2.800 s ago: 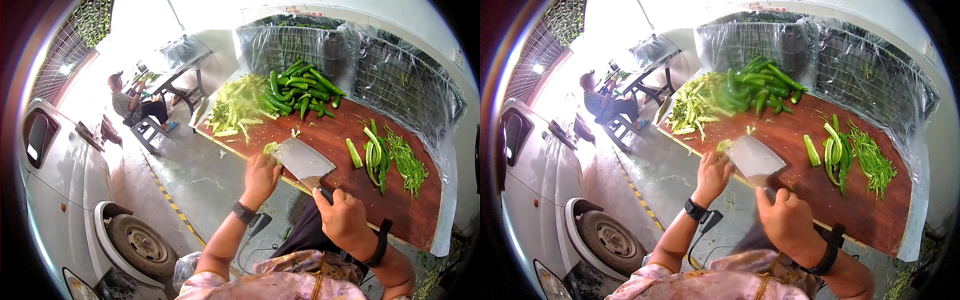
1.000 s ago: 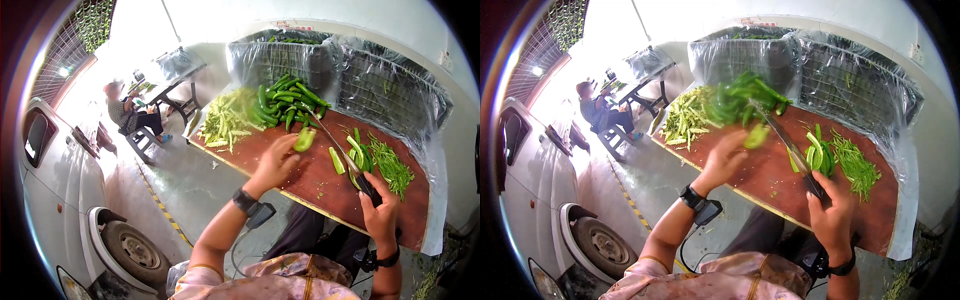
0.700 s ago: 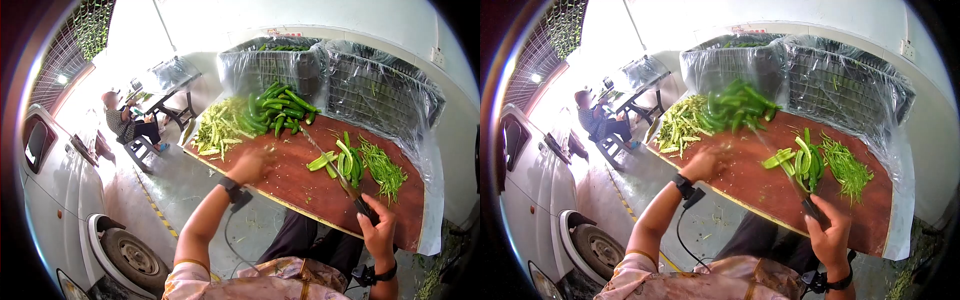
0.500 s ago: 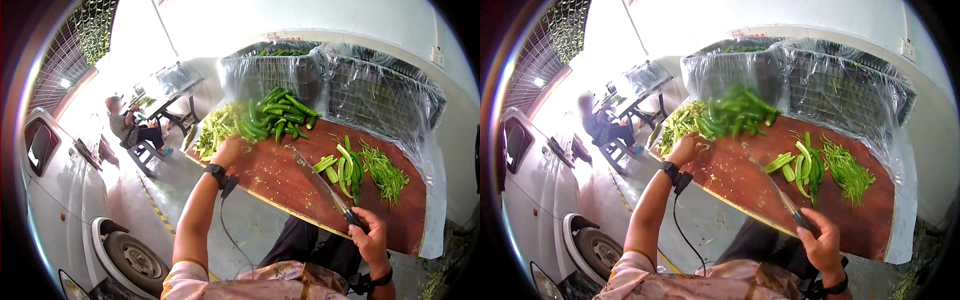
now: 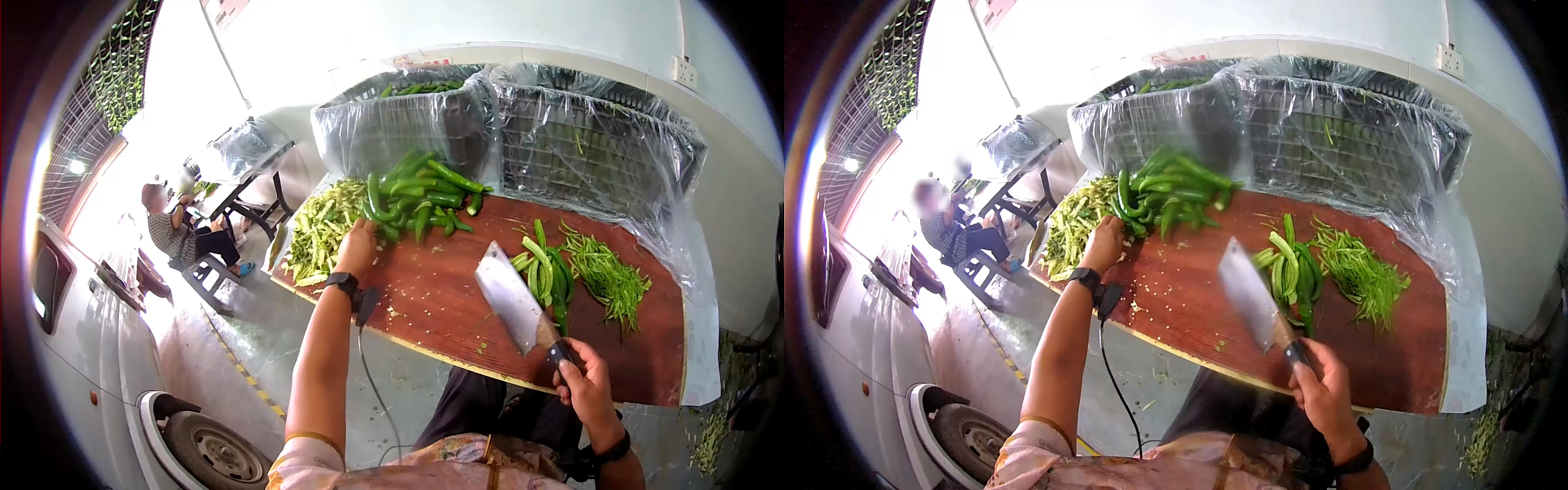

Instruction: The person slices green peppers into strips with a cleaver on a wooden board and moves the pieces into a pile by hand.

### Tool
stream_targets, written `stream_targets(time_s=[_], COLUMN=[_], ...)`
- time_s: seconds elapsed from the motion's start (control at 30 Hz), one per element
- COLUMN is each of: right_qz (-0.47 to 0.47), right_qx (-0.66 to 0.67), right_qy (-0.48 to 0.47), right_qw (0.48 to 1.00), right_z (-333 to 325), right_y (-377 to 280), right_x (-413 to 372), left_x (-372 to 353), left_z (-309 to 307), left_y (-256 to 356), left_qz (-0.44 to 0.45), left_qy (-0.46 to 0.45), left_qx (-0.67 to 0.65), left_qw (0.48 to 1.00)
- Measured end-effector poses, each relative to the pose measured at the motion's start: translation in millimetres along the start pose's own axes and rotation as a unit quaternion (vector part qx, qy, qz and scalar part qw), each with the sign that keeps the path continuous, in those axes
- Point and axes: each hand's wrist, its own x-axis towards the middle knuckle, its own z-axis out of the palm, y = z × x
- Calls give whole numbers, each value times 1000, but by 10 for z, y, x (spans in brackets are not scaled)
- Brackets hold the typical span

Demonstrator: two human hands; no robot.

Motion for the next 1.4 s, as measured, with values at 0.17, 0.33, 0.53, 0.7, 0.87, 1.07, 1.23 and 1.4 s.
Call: stream_targets(time_s=[0.17,0.33,0.53,0.7,0.87,1.07,1.23,1.4], right_qz=[-31,-1,65,82,97,147,142,123], right_qx=[-5,87,179,179,189,194,211,202], right_qy=[36,19,-14,-41,-40,-79,-86,-84], right_qw=[999,996,982,980,976,967,963,968], right_z=[-57,-24,50,47,114,159,176,205], right_y=[115,112,217,363,497,683,682,666], right_x=[91,23,-73,-187,-250,-289,-314,-312], left_x=[-63,-310,-1095,-1354,-1293,-1393,-1384,-1376], left_z=[-280,-800,-574,-505,-492,-102,-128,-266], left_y=[86,796,1172,1150,1359,1569,1541,1535], left_qz=[-13,-197,-198,-181,73,93,115,141], left_qy=[78,126,25,-52,28,-23,55,37], left_qx=[-32,-475,-541,-225,-66,-122,-82,-117], left_qw=[996,848,817,956,995,988,988,982])
